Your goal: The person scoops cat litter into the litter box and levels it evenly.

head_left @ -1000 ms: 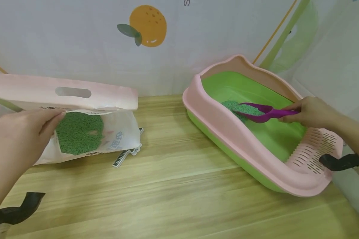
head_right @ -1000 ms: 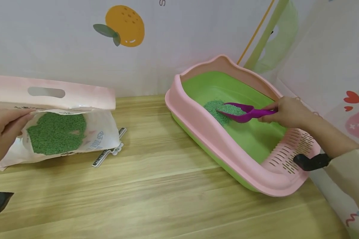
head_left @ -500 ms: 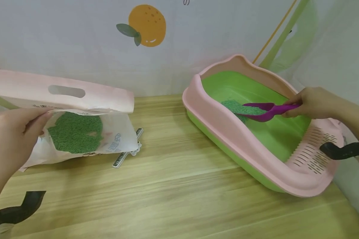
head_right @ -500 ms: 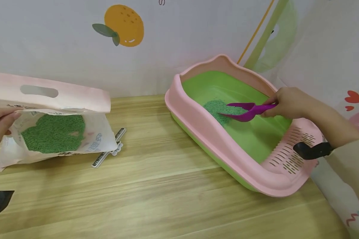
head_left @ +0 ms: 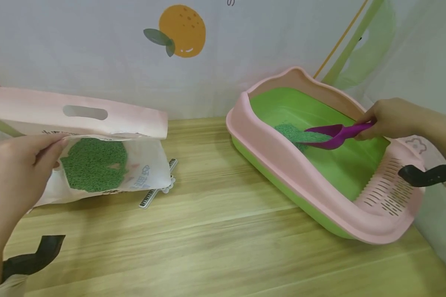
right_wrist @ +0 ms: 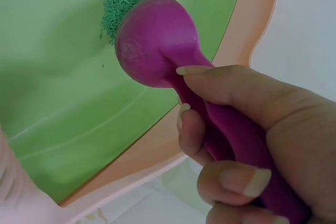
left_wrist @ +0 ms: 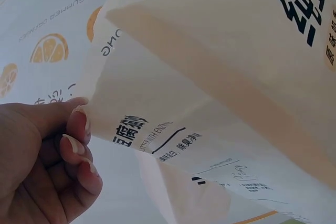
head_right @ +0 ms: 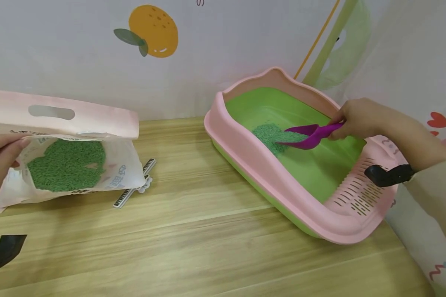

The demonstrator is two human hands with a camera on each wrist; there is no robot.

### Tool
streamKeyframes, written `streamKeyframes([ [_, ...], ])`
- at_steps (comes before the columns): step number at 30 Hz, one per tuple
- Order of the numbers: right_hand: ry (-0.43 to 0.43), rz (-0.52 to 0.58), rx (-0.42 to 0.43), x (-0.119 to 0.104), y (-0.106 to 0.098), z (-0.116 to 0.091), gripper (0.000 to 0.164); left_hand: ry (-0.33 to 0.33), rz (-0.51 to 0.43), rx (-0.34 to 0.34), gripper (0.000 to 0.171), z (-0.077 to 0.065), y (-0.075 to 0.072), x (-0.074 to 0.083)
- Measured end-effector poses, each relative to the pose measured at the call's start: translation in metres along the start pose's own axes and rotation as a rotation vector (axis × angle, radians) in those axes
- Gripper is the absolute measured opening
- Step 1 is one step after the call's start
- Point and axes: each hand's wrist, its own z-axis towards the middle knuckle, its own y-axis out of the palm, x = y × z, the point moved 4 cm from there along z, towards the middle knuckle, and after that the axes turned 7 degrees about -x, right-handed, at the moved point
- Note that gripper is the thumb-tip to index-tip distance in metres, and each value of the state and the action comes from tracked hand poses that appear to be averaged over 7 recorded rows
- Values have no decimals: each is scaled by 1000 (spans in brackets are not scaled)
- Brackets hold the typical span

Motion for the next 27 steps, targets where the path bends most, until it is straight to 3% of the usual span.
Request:
streamKeyframes([
  [10, -43, -78, -79, -5, -14, 11, 28, 8, 42, -8, 26, -1, -4, 2],
  [18, -69, -113, -175, -9, -30, 19, 30, 68, 126, -4, 26, -1, -6, 5],
  [22, -66, -139, -187, -7, -36, 19, 33, 103, 158, -53, 26, 4, -6, 6],
  [27, -36, -109, -207, 1, -37, 18, 38, 82, 201, -186, 22, 15, -7, 9],
])
